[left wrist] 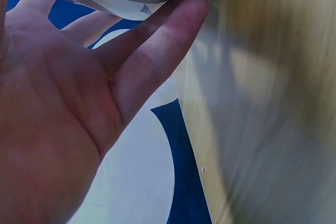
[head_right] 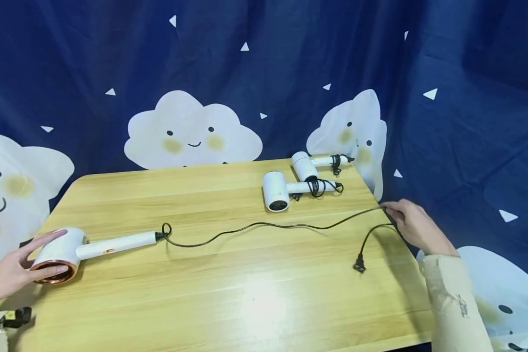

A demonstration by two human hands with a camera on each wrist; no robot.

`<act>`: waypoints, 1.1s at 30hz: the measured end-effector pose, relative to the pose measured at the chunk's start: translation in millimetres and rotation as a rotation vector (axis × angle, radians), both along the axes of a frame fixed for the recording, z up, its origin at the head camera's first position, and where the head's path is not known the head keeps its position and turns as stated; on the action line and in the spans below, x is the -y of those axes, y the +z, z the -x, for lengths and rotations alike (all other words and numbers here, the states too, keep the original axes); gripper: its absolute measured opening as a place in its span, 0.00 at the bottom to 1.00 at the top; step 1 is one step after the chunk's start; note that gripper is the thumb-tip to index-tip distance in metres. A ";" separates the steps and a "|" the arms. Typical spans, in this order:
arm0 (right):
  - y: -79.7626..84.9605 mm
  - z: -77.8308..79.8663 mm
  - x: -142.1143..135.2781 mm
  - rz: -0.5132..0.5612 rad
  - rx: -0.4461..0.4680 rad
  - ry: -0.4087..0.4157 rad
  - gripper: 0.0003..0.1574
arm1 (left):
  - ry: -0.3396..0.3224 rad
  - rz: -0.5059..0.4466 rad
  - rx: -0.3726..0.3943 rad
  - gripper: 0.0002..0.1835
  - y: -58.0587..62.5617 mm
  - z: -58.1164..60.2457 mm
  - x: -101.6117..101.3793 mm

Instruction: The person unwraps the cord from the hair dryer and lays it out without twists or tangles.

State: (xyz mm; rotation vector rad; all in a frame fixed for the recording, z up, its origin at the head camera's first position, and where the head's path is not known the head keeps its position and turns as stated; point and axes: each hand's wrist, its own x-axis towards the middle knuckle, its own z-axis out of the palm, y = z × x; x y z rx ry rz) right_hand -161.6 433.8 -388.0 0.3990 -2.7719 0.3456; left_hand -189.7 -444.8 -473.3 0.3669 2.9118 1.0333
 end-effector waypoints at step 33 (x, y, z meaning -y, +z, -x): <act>-45.8 3.6 103.0 0.120 0.546 0.298 0.13 | -0.097 0.027 -0.154 0.53 1.7 1.1 -3.5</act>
